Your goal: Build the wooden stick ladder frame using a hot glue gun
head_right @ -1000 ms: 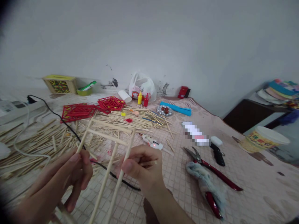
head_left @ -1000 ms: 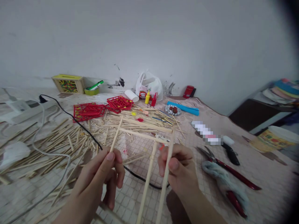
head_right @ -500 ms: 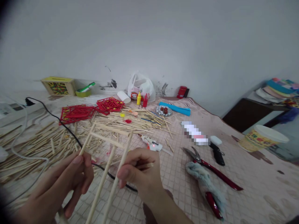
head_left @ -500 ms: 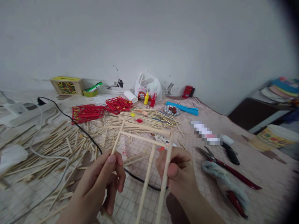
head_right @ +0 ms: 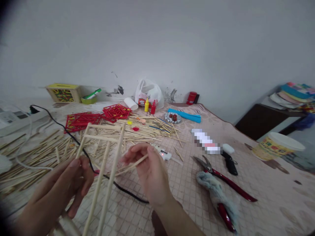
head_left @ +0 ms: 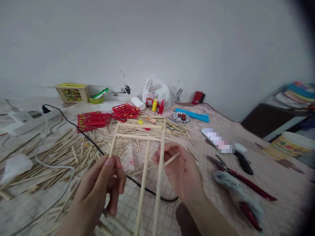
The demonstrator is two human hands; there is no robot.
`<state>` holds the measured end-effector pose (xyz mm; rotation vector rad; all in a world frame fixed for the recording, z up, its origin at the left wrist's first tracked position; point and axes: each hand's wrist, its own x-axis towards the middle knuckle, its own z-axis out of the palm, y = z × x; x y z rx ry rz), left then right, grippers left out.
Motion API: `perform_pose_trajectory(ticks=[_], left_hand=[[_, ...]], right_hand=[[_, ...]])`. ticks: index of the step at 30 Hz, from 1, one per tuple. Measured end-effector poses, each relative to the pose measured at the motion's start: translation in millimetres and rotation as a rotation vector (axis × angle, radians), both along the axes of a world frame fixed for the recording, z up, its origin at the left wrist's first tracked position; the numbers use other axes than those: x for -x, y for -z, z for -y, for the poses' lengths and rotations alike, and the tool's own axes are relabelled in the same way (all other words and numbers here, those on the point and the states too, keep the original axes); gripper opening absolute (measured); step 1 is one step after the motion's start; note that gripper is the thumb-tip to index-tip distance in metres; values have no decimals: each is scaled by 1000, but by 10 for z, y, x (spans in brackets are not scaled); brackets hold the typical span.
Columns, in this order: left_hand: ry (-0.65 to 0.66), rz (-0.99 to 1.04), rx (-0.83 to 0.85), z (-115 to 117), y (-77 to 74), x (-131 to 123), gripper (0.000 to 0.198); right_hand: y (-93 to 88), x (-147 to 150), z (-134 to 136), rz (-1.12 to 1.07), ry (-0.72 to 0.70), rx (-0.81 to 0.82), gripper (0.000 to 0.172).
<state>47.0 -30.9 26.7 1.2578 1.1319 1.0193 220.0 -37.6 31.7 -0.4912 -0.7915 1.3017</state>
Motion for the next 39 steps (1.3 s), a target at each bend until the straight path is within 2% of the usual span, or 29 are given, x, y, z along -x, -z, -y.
perform_pose_trajectory(ticks=[11,14,18,24,28,39], left_hand=[[-11,50,2,1,40,6,33],[-6,65,-5,-2,29,0,34],[0,67,17,11,18,-5,33],[20,84,35,21,44,-2,34],[24,80,32,24,34,-16,36],[32,109,13,50,3,-24,34]], right_hand=[[13,-33,-13,1,97,48,37],[1,-50,2,-2,88,28,29],[-18,-56,14,29,141,-36,5],[18,-22,37,93,169,-38,11],[39,-8,63,145,129,-32,15],[67,15,75,169,130,-65,12]])
